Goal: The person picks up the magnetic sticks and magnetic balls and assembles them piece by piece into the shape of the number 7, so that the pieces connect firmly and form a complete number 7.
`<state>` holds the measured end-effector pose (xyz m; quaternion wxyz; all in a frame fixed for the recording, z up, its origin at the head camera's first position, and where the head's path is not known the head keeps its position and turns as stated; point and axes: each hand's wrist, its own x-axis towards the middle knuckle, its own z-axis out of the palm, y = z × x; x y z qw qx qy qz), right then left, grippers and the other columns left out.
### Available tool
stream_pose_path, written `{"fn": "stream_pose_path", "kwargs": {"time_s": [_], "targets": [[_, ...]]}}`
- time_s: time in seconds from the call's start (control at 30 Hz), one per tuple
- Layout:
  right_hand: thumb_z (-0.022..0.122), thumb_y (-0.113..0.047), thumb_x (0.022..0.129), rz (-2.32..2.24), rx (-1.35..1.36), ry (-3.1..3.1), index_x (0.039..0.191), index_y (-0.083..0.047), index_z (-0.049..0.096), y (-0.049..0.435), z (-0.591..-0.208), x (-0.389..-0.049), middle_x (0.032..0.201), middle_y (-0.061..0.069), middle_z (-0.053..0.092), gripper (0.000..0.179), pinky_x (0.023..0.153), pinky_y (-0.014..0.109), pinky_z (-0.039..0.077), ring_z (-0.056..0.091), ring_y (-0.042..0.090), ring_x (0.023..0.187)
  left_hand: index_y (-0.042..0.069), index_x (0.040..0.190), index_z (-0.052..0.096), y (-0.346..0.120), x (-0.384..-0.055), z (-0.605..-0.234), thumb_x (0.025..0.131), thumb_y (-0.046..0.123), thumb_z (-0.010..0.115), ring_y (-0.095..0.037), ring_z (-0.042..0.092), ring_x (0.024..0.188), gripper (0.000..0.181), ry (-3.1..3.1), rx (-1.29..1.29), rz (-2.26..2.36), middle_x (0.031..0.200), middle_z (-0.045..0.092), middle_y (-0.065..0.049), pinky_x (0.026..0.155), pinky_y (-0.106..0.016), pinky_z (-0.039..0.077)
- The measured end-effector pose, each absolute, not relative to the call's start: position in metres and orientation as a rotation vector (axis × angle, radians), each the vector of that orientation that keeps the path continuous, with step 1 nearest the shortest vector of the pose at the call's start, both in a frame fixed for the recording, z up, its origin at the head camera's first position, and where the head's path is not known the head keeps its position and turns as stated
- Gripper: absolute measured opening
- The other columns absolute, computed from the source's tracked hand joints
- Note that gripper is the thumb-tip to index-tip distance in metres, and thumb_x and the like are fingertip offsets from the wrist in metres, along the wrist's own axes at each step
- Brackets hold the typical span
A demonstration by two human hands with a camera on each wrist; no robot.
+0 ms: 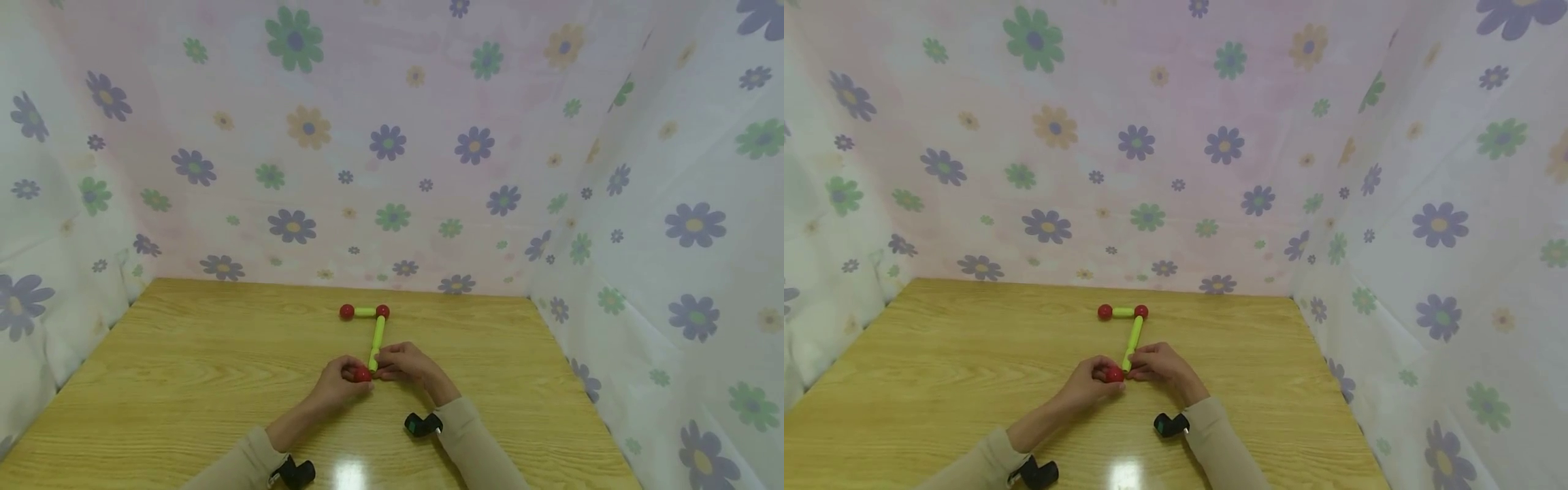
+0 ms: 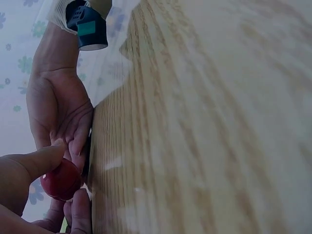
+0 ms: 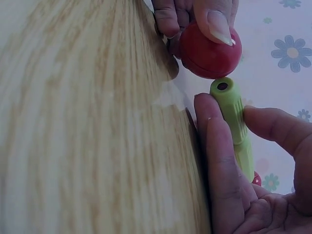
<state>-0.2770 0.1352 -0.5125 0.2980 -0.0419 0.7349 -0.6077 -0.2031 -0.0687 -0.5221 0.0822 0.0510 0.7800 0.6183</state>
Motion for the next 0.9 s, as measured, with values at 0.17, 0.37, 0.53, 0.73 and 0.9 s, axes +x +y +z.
{"fn": "stream_pose_path", "kwargs": {"time_s": [0.17,0.37,0.53,0.73,0.9], "targets": [[0.065,-0.02,0.103,-1.621,-0.112,1.962,0.134,0.01,0.06,0.135,-0.512,-0.278,0.106,0.011,0.077,0.044,0.078,0.022,0.061,0.076,0.013,0.088,-0.004,0.11,0.063,-0.067,-0.204,-0.521,0.085,0.006,0.084,-0.018,0.059,0.088,0.034,2.365,0.18,1.841,0.099,0.064,-0.012,0.077,-0.027,0.052],[0.065,-0.02,0.102,-1.63,-0.106,1.955,0.133,0.01,0.06,0.134,-0.514,-0.277,0.104,0.011,0.077,0.044,0.075,0.021,0.061,0.075,0.012,0.085,-0.004,0.11,0.063,-0.062,-0.202,-0.522,0.083,0.008,0.086,-0.017,0.059,0.087,0.037,2.401,0.149,1.83,0.099,0.063,-0.012,0.076,-0.026,0.051],[0.065,-0.019,0.102,-1.642,-0.1,1.958,0.134,0.011,0.06,0.134,-0.515,-0.276,0.103,0.01,0.077,0.044,0.075,0.021,0.061,0.075,0.012,0.084,-0.003,0.108,0.066,-0.06,-0.203,-0.521,0.083,0.011,0.087,-0.017,0.059,0.085,0.036,2.427,0.115,1.829,0.096,0.064,-0.011,0.074,-0.025,0.05],[0.065,-0.019,0.102,-1.637,-0.097,1.962,0.135,0.011,0.059,0.134,-0.515,-0.276,0.104,0.011,0.077,0.045,0.075,0.022,0.061,0.075,0.013,0.085,-0.003,0.105,0.066,-0.059,-0.202,-0.521,0.082,0.009,0.088,-0.016,0.058,0.082,0.035,2.43,0.103,1.838,0.093,0.064,-0.01,0.071,-0.024,0.049],[0.065,-0.018,0.102,-1.637,-0.099,1.967,0.135,0.012,0.059,0.134,-0.515,-0.277,0.106,0.013,0.077,0.044,0.076,0.022,0.061,0.074,0.012,0.085,-0.003,0.106,0.066,-0.058,-0.202,-0.521,0.088,0.017,0.085,-0.016,0.058,0.081,0.032,2.422,0.09,1.847,0.093,0.065,-0.009,0.069,-0.023,0.049]]}}
